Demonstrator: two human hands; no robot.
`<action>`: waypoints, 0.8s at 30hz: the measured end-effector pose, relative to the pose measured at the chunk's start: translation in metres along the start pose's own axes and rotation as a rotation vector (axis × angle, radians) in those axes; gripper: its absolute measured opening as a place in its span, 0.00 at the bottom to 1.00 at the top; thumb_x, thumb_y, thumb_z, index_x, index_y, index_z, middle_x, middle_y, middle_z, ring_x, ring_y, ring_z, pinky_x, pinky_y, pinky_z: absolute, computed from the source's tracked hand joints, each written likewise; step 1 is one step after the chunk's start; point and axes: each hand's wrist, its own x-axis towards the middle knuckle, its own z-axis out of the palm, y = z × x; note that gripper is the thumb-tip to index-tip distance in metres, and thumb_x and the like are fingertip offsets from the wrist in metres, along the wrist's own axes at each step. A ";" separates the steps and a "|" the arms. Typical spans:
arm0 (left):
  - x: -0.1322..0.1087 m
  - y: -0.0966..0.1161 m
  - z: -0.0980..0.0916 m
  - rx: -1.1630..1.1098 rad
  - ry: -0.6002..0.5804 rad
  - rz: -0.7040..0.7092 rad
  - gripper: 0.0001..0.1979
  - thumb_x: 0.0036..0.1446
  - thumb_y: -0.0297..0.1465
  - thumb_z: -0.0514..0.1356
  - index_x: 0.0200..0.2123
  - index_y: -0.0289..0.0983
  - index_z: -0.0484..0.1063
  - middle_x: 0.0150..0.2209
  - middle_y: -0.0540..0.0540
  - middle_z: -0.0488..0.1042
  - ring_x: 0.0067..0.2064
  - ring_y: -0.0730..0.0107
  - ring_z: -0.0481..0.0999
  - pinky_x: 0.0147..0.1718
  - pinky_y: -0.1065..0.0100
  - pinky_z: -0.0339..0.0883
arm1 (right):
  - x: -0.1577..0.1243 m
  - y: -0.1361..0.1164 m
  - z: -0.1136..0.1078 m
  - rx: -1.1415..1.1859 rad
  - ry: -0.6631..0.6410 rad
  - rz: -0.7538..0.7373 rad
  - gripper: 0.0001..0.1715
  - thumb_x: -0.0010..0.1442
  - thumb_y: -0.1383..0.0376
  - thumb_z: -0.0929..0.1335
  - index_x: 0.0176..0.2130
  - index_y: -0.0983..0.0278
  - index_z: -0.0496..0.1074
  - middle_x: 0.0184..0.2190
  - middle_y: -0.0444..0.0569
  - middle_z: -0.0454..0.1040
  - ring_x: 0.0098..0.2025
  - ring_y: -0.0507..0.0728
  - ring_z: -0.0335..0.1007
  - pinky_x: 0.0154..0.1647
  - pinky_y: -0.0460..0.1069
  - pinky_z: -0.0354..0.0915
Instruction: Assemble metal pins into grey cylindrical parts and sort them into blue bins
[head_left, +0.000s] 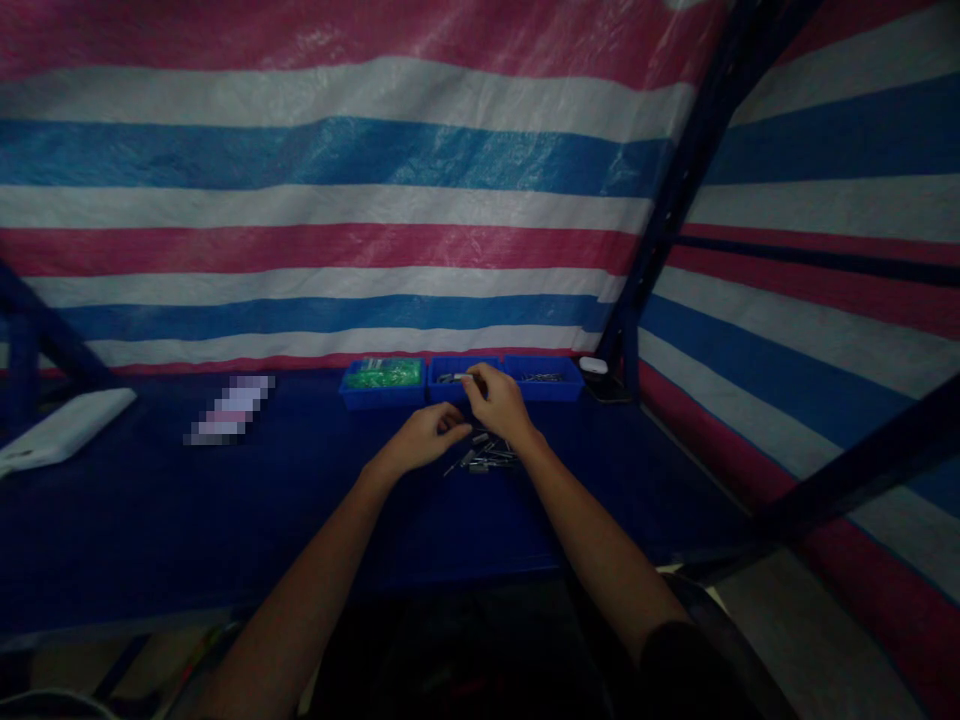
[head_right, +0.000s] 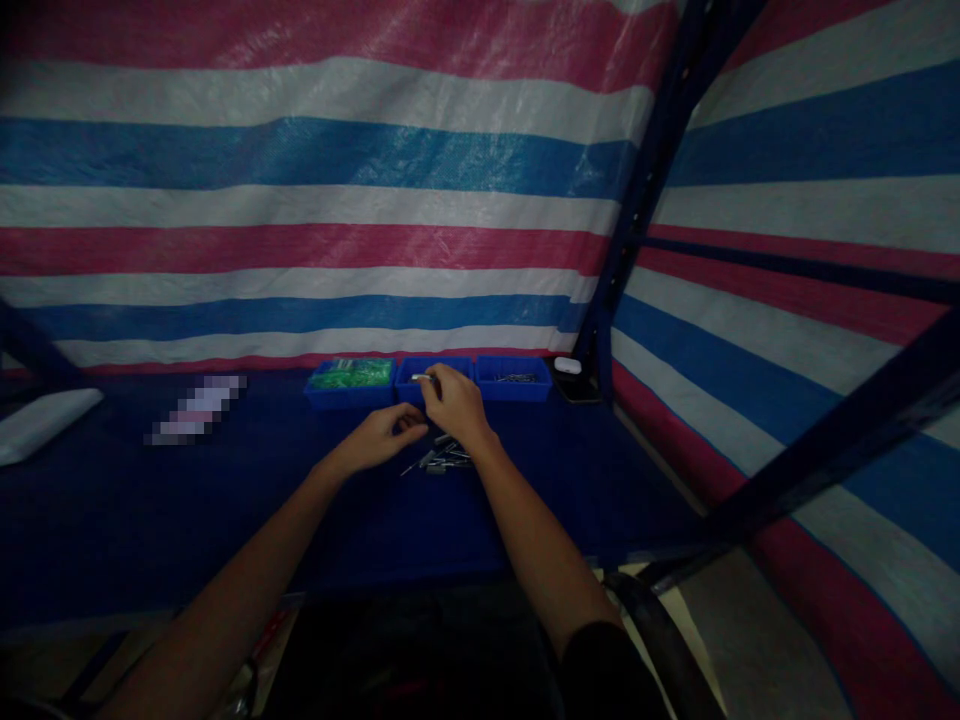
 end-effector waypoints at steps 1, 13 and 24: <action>-0.001 0.000 0.002 0.080 -0.077 0.021 0.14 0.49 0.41 0.58 0.34 0.38 0.70 0.33 0.48 0.74 0.36 0.66 0.72 0.35 0.68 0.63 | 0.002 0.004 -0.001 -0.053 0.046 0.044 0.13 0.60 0.61 0.59 0.40 0.63 0.68 0.31 0.48 0.72 0.33 0.54 0.66 0.35 0.46 0.58; 0.002 -0.011 0.005 0.347 -0.045 -0.141 0.10 0.52 0.36 0.56 0.37 0.40 0.70 0.37 0.48 0.74 0.40 0.65 0.72 0.36 0.68 0.62 | -0.002 0.009 0.003 -0.077 -0.105 0.105 0.15 0.58 0.60 0.61 0.43 0.63 0.68 0.31 0.47 0.73 0.32 0.53 0.67 0.34 0.46 0.59; 0.011 -0.029 0.008 -0.229 0.241 -0.125 0.09 0.56 0.32 0.49 0.40 0.36 0.60 0.26 0.51 0.68 0.30 0.70 0.70 0.30 0.69 0.62 | -0.007 0.008 0.011 0.100 -0.354 -0.099 0.10 0.53 0.67 0.66 0.39 0.63 0.69 0.23 0.41 0.66 0.26 0.49 0.60 0.27 0.43 0.53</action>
